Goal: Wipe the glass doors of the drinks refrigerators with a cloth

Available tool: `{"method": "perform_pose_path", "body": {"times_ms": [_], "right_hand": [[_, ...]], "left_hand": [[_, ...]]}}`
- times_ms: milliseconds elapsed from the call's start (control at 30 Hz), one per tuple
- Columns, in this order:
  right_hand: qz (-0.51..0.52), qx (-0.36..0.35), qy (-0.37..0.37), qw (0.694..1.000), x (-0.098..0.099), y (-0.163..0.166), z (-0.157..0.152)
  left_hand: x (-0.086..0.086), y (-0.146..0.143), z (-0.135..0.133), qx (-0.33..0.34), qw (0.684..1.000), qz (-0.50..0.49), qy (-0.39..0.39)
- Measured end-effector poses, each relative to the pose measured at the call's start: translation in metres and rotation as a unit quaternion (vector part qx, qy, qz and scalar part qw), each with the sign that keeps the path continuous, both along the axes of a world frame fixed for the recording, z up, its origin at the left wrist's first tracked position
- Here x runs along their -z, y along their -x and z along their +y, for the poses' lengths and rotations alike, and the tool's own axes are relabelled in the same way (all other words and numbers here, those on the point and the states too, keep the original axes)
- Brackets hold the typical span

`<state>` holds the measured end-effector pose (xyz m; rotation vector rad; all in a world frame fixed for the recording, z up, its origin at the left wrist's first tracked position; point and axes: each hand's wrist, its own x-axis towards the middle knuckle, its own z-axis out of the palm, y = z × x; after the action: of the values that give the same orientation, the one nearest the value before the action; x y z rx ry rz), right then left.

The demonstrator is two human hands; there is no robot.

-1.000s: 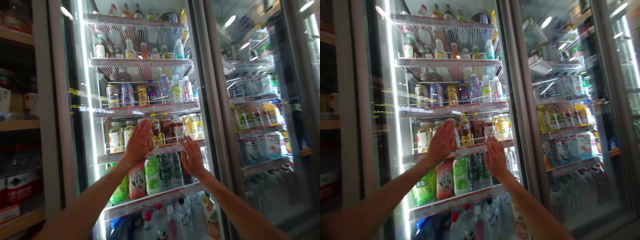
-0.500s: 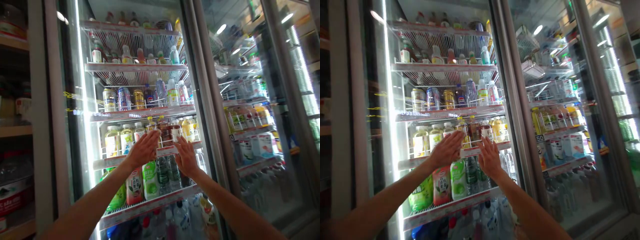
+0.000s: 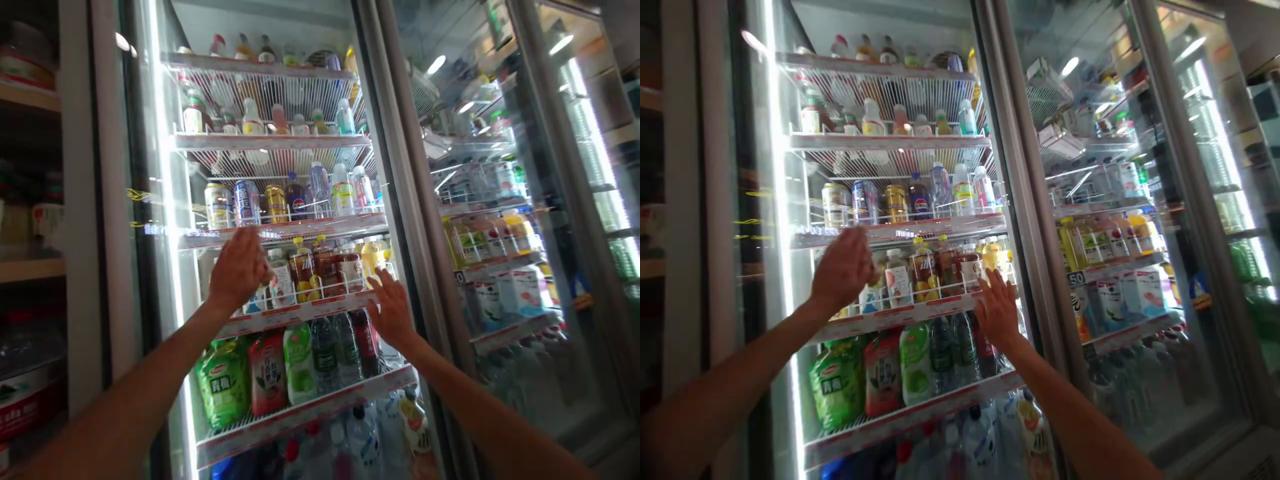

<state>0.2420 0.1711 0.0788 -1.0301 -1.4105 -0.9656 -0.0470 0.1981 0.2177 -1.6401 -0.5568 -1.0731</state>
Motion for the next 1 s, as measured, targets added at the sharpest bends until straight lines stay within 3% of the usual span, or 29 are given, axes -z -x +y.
{"method": "perform_pose_path", "body": {"times_ms": [67, 100, 233, 300, 433, 500, 633, 700, 767, 833, 1000], "right_hand": [[0.017, 0.011, 0.000, 1.000, 0.001, -0.004, 0.001], [0.013, 0.008, 0.001, 1.000, 0.001, -0.003, 0.001], [-0.050, -0.026, 0.003, 0.998, 0.001, 0.013, 0.000], [-0.051, -0.021, 0.000, 0.998, 0.000, 0.009, 0.000], [0.008, 0.012, -0.014, 1.000, 0.000, -0.016, -0.001], [0.015, 0.005, -0.018, 1.000, 0.001, -0.020, -0.002], [-0.013, -0.088, -0.020, 0.996, 0.006, 0.000, -0.006], [-0.015, -0.158, -0.034, 0.987, 0.003, 0.017, -0.010], [-0.009, -0.233, -0.040, 0.972, -0.006, 0.038, -0.014], [0.006, -0.299, -0.037, 0.953, -0.020, 0.062, -0.015], [0.097, -0.365, -0.060, 0.924, -0.048, 0.119, -0.001]], "left_hand": [[-0.008, -0.001, 0.001, 0.007, 0.994, -0.112, -0.005], [-0.005, -0.008, 0.001, 0.008, 0.993, -0.115, -0.004], [0.025, -0.049, 0.002, 0.007, 0.988, 0.155, 0.007], [0.024, -0.051, 0.004, -0.002, 0.978, 0.211, 0.001], [-0.003, -0.031, 0.009, -0.005, 1.000, -0.010, -0.019], [0.000, -0.036, 0.009, -0.001, 0.999, -0.032, -0.016], [0.039, -0.071, 0.005, 0.008, 0.987, 0.159, -0.004], [0.051, -0.083, 0.005, 0.011, 0.995, 0.094, 0.002], [0.053, -0.087, 0.006, 0.023, 0.999, -0.039, 0.017], [0.053, -0.084, 0.008, 0.040, 0.993, -0.106, 0.029], [0.075, -0.050, 0.003, 0.038, 0.996, -0.063, 0.043]]}}
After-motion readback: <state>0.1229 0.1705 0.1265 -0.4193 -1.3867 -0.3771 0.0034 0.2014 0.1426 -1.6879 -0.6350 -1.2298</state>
